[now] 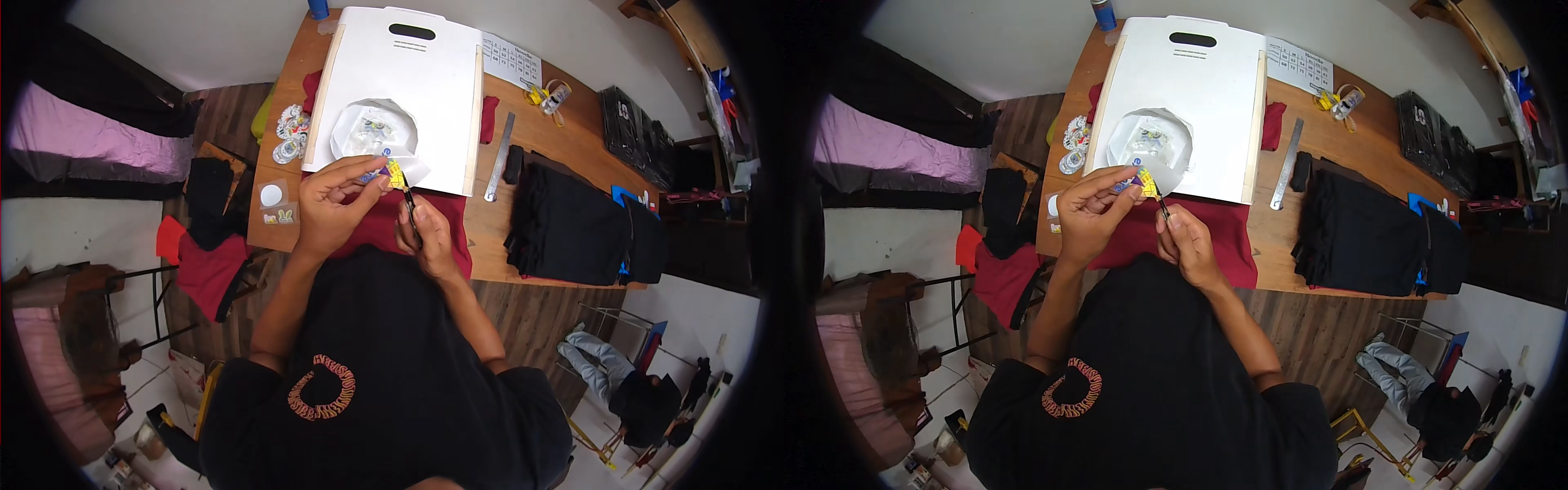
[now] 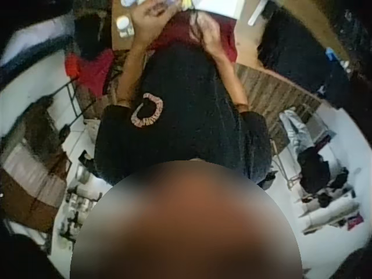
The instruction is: Cutting and preparing small tags or components at a workstation.
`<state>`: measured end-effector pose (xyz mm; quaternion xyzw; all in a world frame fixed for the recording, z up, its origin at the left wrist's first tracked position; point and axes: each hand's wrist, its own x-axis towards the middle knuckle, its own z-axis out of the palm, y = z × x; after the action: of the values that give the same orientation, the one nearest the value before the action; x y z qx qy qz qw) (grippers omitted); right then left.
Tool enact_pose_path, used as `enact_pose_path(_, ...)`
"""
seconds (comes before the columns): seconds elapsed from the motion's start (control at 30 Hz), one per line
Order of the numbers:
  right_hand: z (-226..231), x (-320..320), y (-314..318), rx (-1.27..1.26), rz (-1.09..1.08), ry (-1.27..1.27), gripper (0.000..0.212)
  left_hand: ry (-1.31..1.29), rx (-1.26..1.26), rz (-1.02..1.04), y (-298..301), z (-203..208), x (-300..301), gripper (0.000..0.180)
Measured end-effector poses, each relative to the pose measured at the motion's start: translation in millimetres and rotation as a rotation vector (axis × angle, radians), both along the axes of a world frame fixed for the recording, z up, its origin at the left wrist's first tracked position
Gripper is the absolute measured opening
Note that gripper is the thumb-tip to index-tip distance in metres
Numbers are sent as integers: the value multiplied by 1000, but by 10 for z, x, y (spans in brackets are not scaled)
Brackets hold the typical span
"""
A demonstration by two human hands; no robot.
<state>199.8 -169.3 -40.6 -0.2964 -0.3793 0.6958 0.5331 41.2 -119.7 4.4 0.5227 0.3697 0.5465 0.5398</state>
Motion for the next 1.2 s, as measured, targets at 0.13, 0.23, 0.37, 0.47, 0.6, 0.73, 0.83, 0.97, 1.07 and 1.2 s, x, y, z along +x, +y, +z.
enact_pose_path(0.13, -13, -2, -3, 7, -4, 10, 31, -32, -43, -22, -1, -4, -6, 28)
enact_pose_path(0.23, -10, -11, -5, 13, -10, 7, 30, -36, -37, -22, -4, -4, -2, 28)
enact_pose_path(0.37, -7, -8, -10, 19, -11, -3, 30, -38, -42, -26, -7, -7, -3, 28)
enact_pose_path(0.47, -8, -10, -7, 18, -13, 7, 30, -37, -36, -26, 1, -6, -4, 29)
enact_pose_path(0.6, 3, 3, 1, 5, -11, 7, 29, -43, -56, -46, 3, -9, -7, 29)
enact_pose_path(0.73, -10, 33, 8, -1, 4, -3, 29, -45, -68, -70, 3, -13, -17, 29)
enact_pose_path(0.83, -1, 57, 11, -13, 24, -12, 29, -56, -84, -78, 9, -3, -30, 30)
enact_pose_path(0.97, -21, 68, -2, -7, 29, -13, 29, -69, -112, -95, 7, -9, -35, 29)
enact_pose_path(1.07, -20, 64, -1, -13, 29, -17, 29, -60, -138, -97, 5, -20, -35, 29)
enact_pose_path(1.2, -10, 41, 10, 1, 12, -45, 35, -55, -133, -110, 10, -22, -35, 29)
